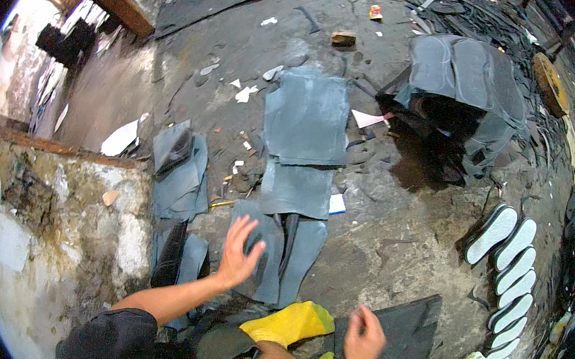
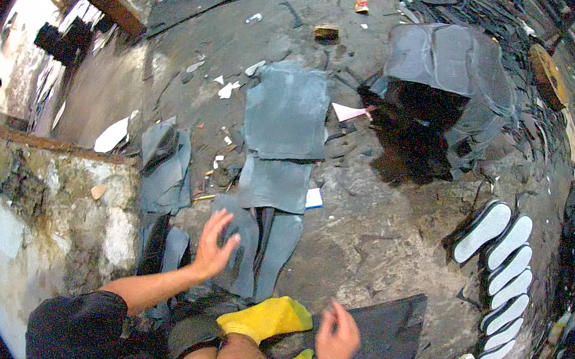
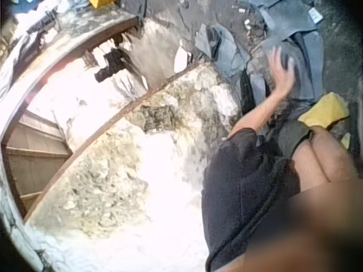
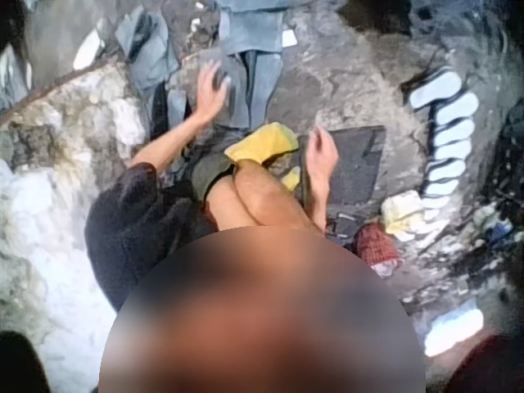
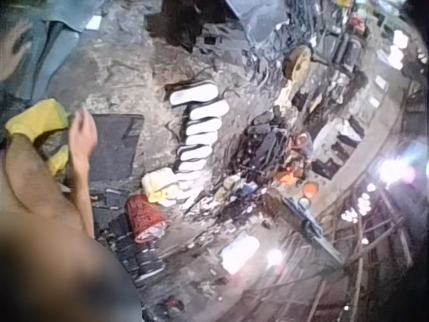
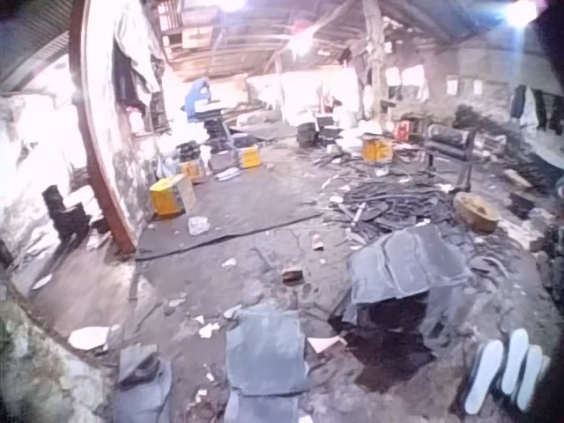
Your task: The person repeatedly picks up a white slipper sole and a black rubber outsole, aligns them, presses them together, and places the assembled slipper on the floor. The process is repeated multiple times with new pairs.
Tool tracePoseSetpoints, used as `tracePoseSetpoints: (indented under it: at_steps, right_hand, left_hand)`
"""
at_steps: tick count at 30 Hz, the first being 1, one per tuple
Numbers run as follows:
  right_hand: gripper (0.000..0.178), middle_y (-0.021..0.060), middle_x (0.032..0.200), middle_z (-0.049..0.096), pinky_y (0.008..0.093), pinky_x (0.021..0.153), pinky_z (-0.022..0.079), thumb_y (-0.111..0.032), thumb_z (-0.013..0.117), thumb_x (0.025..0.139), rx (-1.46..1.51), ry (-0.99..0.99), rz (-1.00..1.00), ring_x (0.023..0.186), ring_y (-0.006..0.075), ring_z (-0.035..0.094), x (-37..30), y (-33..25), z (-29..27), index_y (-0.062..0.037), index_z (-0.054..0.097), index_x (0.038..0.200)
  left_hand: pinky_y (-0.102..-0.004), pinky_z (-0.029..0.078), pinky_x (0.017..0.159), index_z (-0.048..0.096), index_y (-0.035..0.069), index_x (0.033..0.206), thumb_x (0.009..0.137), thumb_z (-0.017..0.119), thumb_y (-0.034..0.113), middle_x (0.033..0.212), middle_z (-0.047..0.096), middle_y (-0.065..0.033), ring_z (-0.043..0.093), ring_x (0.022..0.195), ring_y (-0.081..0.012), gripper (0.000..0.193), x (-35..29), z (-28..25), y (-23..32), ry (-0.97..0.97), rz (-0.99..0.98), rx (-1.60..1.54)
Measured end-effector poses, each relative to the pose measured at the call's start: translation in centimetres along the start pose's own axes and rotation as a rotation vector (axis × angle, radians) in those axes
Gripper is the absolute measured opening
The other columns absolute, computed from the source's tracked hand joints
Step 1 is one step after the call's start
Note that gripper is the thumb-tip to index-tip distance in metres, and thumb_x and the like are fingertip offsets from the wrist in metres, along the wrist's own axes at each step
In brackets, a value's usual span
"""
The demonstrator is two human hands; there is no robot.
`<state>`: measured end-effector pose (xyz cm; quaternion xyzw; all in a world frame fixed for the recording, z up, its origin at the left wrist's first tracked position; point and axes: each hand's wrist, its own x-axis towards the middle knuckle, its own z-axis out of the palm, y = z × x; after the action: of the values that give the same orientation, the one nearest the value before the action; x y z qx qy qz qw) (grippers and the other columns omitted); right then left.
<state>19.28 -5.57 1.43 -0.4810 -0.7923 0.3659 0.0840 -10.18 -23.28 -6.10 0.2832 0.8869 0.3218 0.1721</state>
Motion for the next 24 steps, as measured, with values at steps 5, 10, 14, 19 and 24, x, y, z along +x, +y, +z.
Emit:
tracePoseSetpoints:
  at_steps: [5,10,14,19,24]
  right_hand:
    - [0.051,0.0144,0.092,0.073,0.0362,0.074,0.056,-0.028,0.076,0.09,0.338,-0.36,0.344,0.079,0.0246,0.07,3.7,-5.5,10.9,0.0007,0.058,0.127]
    - [0.048,0.0128,0.101,0.072,0.0347,0.075,0.054,-0.024,0.081,0.087,0.751,-0.302,0.352,0.085,0.0188,0.067,3.0,-8.3,13.9,0.0025,0.056,0.118]
    - [0.041,0.0075,0.103,0.067,0.0284,0.075,0.051,-0.016,0.074,0.091,0.83,-0.437,0.252,0.085,0.0099,0.062,2.5,-9.8,12.5,0.0022,0.06,0.125]
    - [0.07,0.0103,0.145,0.054,0.0389,0.098,0.05,-0.057,0.041,0.104,1.162,-0.883,0.277,0.127,0.0202,0.054,3.0,-13.0,9.3,-0.0018,0.049,0.148]
    - [0.061,0.0238,0.136,0.061,0.042,0.097,0.053,-0.036,0.058,0.102,1.278,-0.601,0.099,0.12,0.0324,0.064,3.1,-13.2,6.2,0.0008,0.044,0.149]
  left_hand:
    - [-0.0562,0.013,0.123,0.047,0.005,0.149,0.096,0.065,0.036,0.163,0.019,-0.0306,0.014,0.153,-0.0465,0.063,-6.8,0.9,0.4,-0.292,0.09,0.068]
    - [-0.0525,0.014,0.124,0.031,0.005,0.157,0.098,0.063,0.034,0.163,0.017,-0.0317,0.012,0.154,-0.0444,0.074,-7.4,0.7,2.0,-0.426,0.071,-0.046]
    - [-0.0425,0.022,0.123,0.024,0.003,0.16,0.098,0.063,0.027,0.162,0.029,-0.0233,0.025,0.153,-0.0303,0.076,-6.6,-1.5,3.9,-0.457,-0.156,-0.439]
    - [-0.0401,0.05,0.101,0.026,0.004,0.158,0.09,0.069,0.024,0.138,0.057,-0.0128,0.062,0.116,-0.0232,0.083,-3.5,-5.8,5.2,-0.463,-0.754,-1.105]
    - [-0.0402,0.062,0.081,0.063,-0.006,0.121,0.08,0.068,0.017,0.107,0.074,-0.0176,0.075,0.087,-0.0263,0.047,0.0,-12.1,0.1,-0.622,-0.978,-1.404]
